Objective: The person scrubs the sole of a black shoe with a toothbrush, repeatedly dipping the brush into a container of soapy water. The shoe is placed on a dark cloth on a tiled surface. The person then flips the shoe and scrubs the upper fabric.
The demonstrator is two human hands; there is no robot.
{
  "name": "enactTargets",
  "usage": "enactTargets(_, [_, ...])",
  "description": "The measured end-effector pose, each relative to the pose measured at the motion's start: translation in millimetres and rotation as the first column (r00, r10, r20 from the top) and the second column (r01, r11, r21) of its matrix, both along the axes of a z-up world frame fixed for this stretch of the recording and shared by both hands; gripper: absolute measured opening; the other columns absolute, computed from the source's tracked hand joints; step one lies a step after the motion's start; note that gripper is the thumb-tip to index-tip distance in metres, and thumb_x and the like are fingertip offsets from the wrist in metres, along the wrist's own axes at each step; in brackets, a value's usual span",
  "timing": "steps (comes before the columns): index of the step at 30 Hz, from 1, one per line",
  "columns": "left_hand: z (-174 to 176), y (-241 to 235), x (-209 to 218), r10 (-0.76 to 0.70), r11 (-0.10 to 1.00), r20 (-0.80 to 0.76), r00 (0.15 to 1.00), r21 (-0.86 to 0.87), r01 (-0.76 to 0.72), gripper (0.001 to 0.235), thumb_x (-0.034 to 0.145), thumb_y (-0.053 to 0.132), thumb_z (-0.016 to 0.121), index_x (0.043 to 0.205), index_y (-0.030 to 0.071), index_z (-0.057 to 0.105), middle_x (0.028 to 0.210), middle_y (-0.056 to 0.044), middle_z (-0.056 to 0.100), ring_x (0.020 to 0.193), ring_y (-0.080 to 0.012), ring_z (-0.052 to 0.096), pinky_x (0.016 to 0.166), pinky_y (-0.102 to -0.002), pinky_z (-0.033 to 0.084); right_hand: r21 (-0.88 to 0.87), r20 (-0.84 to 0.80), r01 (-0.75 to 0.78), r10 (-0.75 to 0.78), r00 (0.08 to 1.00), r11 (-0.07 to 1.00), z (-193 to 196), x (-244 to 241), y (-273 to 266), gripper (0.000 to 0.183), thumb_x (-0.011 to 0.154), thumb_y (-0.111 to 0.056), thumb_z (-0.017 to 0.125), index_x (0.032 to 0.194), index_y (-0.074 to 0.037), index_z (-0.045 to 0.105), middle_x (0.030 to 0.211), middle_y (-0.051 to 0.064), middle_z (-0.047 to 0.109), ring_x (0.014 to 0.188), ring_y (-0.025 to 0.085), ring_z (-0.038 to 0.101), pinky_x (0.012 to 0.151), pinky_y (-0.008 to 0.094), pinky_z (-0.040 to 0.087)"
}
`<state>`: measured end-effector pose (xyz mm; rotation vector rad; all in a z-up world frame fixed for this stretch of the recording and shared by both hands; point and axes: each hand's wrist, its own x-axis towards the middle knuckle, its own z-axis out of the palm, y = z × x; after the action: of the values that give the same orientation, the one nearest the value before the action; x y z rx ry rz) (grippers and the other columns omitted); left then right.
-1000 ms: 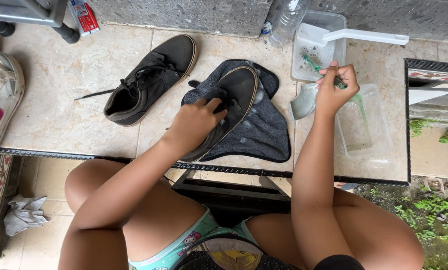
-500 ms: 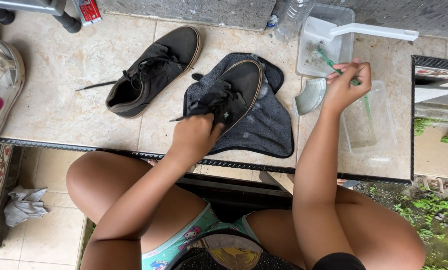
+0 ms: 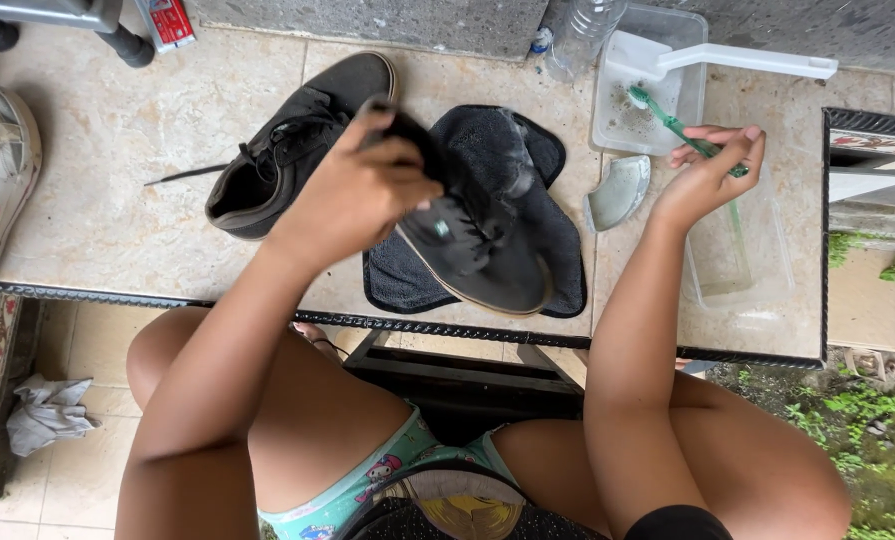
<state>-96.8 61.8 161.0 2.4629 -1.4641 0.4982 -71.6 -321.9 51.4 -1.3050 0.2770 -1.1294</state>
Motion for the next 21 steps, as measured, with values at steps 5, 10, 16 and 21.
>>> enactTargets(5, [-67, 2, 50, 0.006, 0.999, -0.126, 0.992, -0.047, -0.012, 0.026, 0.09, 0.002, 0.071, 0.114, 0.012, 0.077, 0.111, 0.002, 0.074, 0.127, -0.0317, 0.049, 0.118, -0.068, 0.023, -0.013, 0.029, -0.009, 0.009, 1.0, 1.0, -4, 1, -9, 0.035, 0.101, -0.035, 0.05, 0.08, -0.007, 0.056, 0.072, 0.015, 0.068, 0.043, 0.021, 0.048, 0.042, 0.032, 0.05])
enactTargets(10, [-69, -23, 48, 0.101, 0.986, -0.453, 0.886, -0.075, -0.151, 0.035, 0.098, 0.03, 0.052, 0.116, 0.009, 0.074, 0.11, -0.003, 0.072, 0.129, -0.0361, 0.04, 0.12, -0.07, 0.004, 0.051, 0.035, 0.017, -0.019, 0.999, 0.999, -11, 3, -20, 0.026, 0.103, -0.03, 0.051, 0.088, -0.01, 0.057, 0.067, 0.013, 0.066, 0.043, 0.017, 0.046, 0.04, 0.028, 0.042])
enactTargets(16, [-110, -34, 46, -0.043, 0.847, -0.499, 0.865, -0.478, -0.234, 0.067, 0.111, 0.045, 0.028, 0.106, 0.002, 0.078, 0.1, -0.006, 0.076, 0.12, -0.0323, 0.04, 0.1, -0.044, 0.038, -0.03, 0.033, 0.162, -0.161, 0.986, 0.986, -4, 1, -22, 0.04, 0.099, -0.042, 0.055, 0.079, -0.008, 0.051, 0.061, 0.014, 0.064, 0.04, 0.017, 0.047, 0.038, 0.027, 0.042])
enactTargets(21, [-131, -39, 49, -0.126, 0.55, -0.339, 0.932, -0.806, -0.219, 0.056, 0.111, 0.044, 0.034, 0.112, 0.003, 0.072, 0.124, -0.013, 0.071, 0.119, -0.0307, 0.057, 0.107, -0.046, 0.042, 0.377, 0.265, -0.12, 0.018, 0.964, 0.918, -5, -3, -28, 0.037, 0.089, -0.037, 0.07, 0.067, -0.01, 0.057, 0.057, 0.009, 0.061, 0.035, 0.015, 0.042, 0.031, 0.029, 0.034])
